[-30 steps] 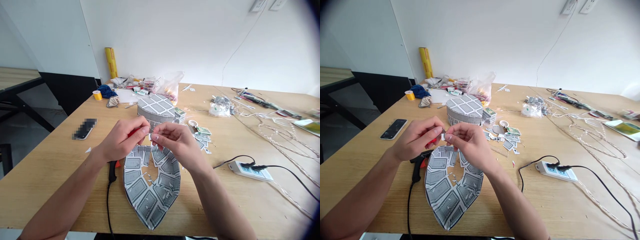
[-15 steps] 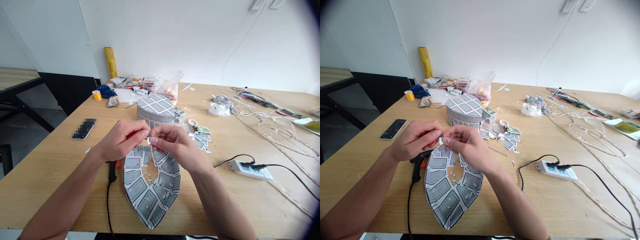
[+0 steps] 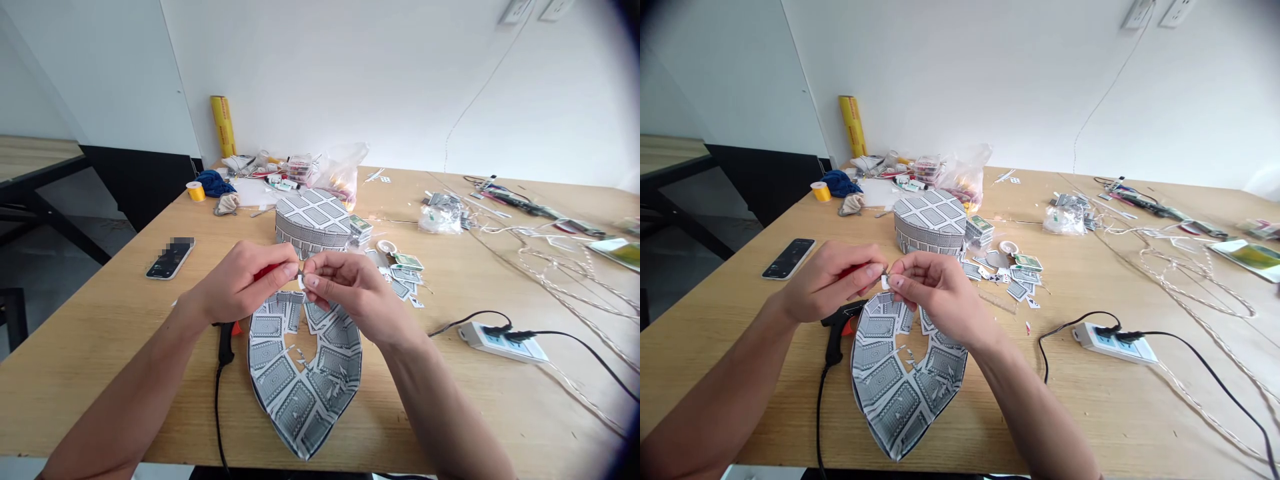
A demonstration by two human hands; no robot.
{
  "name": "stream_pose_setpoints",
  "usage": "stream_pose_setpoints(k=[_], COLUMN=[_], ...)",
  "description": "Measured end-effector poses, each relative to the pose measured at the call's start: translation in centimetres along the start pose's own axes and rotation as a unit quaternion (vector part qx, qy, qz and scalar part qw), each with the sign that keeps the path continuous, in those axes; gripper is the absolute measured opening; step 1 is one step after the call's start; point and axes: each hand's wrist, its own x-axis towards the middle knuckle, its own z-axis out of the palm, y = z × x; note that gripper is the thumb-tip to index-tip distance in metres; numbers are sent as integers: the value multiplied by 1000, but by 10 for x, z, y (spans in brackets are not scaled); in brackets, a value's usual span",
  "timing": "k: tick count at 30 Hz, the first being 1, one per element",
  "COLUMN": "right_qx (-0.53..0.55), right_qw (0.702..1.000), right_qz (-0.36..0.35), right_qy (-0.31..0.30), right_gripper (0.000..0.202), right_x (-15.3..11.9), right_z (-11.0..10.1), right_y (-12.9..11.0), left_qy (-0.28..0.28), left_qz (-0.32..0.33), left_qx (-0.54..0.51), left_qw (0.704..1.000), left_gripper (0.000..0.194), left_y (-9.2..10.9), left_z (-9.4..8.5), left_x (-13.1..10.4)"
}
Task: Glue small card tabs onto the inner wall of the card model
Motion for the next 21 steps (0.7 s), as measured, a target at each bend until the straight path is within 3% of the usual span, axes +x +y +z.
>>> stream_pose_setpoints(k=[16, 21], right_qx=[-3, 12], right_qw=[999, 989], right_qz=[-15, -81], right_qy=[40, 124], right_gripper=[20, 17], right_x=[0, 3], right_z=[5, -5], right_y=[4, 1], left_qy=[-4, -90], left_qz=[22, 37], left_qx=[29, 46], left_qw=[999, 994], left_gripper=[27, 31], left_y=[2, 6], left_z=[-4, -3], left_x=[0, 1])
